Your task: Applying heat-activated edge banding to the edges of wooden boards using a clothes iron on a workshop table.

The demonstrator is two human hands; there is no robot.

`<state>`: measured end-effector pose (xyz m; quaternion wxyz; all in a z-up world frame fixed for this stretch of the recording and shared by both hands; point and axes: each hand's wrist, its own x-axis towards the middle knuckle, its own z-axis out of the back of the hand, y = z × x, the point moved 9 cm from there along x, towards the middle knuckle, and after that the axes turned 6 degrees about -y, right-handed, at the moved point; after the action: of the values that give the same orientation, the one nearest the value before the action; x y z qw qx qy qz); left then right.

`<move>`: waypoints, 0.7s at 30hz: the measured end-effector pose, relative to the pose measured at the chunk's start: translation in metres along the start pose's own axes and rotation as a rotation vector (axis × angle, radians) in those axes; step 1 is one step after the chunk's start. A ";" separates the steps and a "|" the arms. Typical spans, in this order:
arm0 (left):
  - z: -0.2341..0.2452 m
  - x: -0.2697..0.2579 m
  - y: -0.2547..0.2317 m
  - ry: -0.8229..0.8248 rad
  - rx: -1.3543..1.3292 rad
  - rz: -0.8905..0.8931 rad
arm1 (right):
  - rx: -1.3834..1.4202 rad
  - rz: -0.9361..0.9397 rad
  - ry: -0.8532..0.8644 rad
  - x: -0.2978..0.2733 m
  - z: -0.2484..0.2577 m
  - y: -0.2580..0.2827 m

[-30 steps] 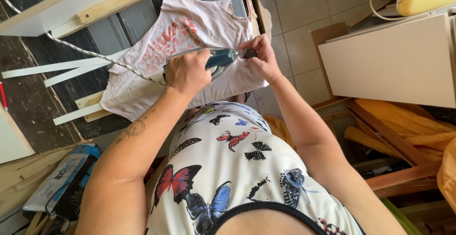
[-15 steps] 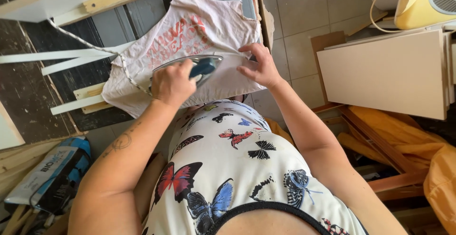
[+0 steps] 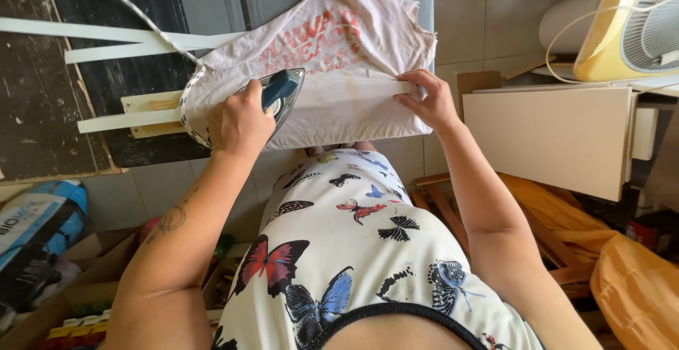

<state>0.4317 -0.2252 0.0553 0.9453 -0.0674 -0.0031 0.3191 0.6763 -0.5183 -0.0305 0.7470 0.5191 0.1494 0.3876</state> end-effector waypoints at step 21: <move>-0.009 -0.006 -0.095 0.007 0.056 0.008 | 0.025 0.267 0.007 0.010 0.005 0.000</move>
<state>0.4845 -0.3049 0.0586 0.9456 -0.0422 0.0092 0.3225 0.6859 -0.5147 -0.0272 0.6816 0.5424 0.0861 0.4835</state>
